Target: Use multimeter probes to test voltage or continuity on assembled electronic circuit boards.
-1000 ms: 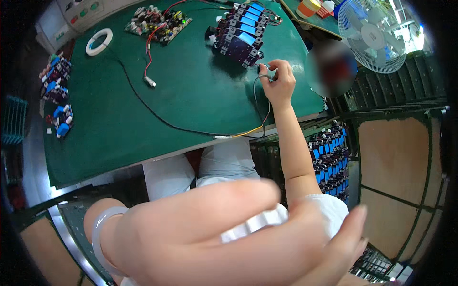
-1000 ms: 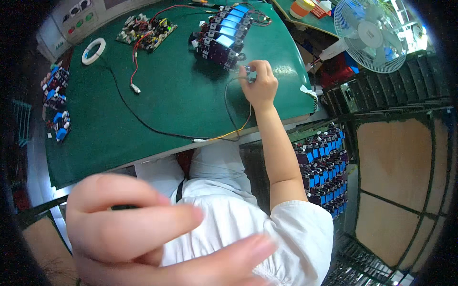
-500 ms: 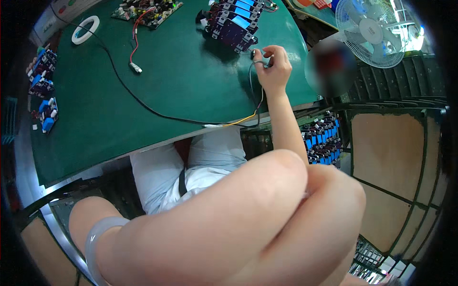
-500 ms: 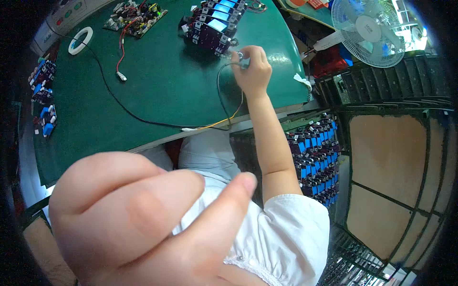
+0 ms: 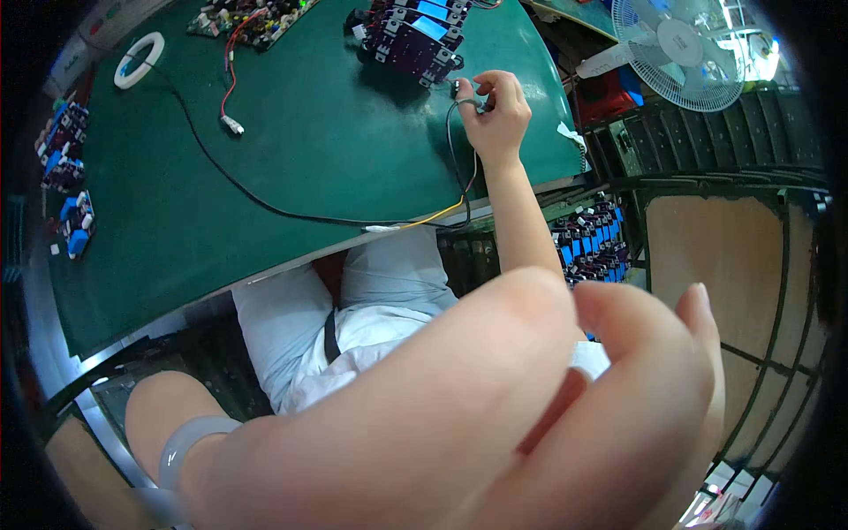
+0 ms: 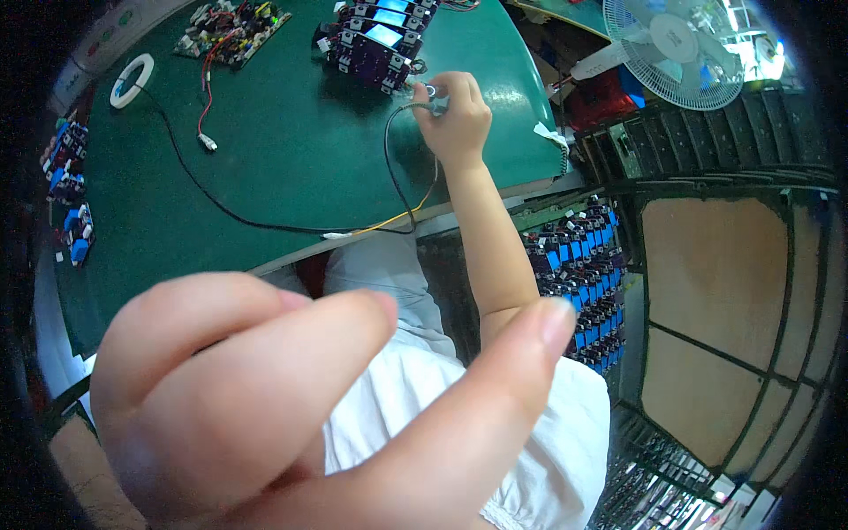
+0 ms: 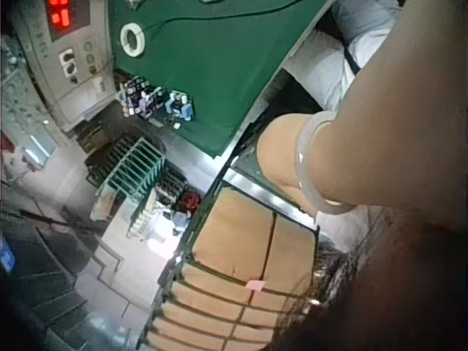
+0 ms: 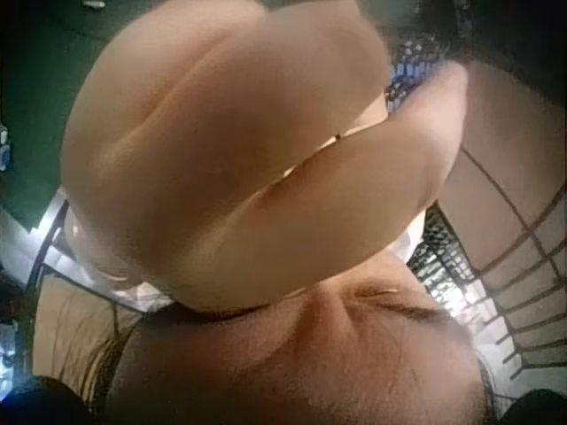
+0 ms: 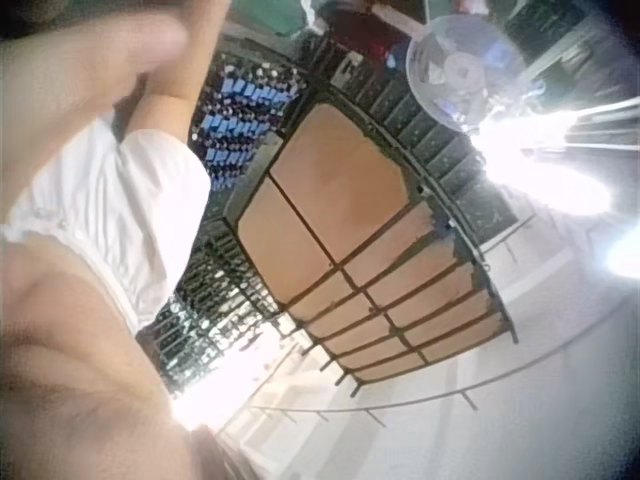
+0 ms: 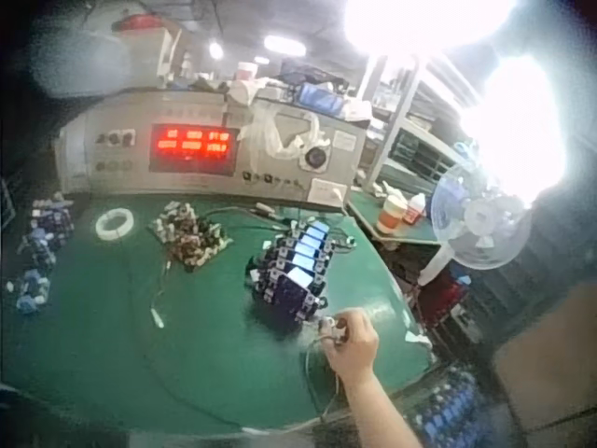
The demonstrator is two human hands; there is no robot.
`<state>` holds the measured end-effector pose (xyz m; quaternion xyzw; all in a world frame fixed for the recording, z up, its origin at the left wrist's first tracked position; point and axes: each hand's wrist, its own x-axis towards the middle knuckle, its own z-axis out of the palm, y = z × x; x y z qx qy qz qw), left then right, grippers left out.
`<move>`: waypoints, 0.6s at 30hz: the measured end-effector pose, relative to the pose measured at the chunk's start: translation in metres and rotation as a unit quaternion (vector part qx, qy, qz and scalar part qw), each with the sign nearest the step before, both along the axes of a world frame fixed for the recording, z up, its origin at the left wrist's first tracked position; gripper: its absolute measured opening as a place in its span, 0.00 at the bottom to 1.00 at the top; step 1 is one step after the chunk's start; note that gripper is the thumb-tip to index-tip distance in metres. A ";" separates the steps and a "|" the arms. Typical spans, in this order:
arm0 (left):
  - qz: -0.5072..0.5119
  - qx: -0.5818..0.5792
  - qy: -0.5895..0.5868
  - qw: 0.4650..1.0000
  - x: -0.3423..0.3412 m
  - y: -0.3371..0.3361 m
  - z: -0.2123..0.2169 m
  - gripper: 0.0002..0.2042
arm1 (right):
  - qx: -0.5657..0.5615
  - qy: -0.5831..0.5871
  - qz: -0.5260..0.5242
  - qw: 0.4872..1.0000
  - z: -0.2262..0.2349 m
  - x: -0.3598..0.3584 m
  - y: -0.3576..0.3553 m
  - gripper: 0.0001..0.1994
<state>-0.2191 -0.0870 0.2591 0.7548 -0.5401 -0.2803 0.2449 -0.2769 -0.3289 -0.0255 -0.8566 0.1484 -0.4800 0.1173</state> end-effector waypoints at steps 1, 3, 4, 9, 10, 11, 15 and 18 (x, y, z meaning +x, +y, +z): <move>-0.004 -0.001 0.006 1.000 -0.001 0.009 -0.005 0.15 | -0.003 0.008 -0.002 1.000 0.001 -0.007 -0.007 0.11; 0.012 0.011 -0.002 1.000 -0.016 0.070 -0.003 0.15 | -0.007 -0.005 -0.014 1.000 0.008 -0.006 -0.005 0.10; 0.010 0.013 -0.005 1.000 -0.016 0.082 -0.005 0.15 | 0.012 0.013 -0.011 1.000 0.012 -0.008 -0.005 0.10; -0.039 -0.016 -0.016 0.999 -0.018 0.105 -0.012 0.16 | 0.000 0.011 0.013 1.000 0.002 -0.004 0.004 0.11; -0.047 -0.020 -0.019 0.999 -0.018 0.107 -0.014 0.16 | 0.007 0.008 0.013 1.000 0.002 -0.006 0.006 0.11; -0.052 -0.023 -0.023 0.998 -0.019 0.107 -0.013 0.16 | 0.016 0.005 0.015 1.000 0.003 -0.006 0.006 0.11; -0.069 -0.033 -0.026 0.997 -0.015 0.109 -0.024 0.17 | 0.004 -0.008 0.015 1.000 0.004 -0.007 0.003 0.11; -0.180 -0.255 -0.136 0.940 -0.001 0.126 -0.038 0.21 | 0.005 -0.014 0.020 1.000 0.006 0.000 0.005 0.11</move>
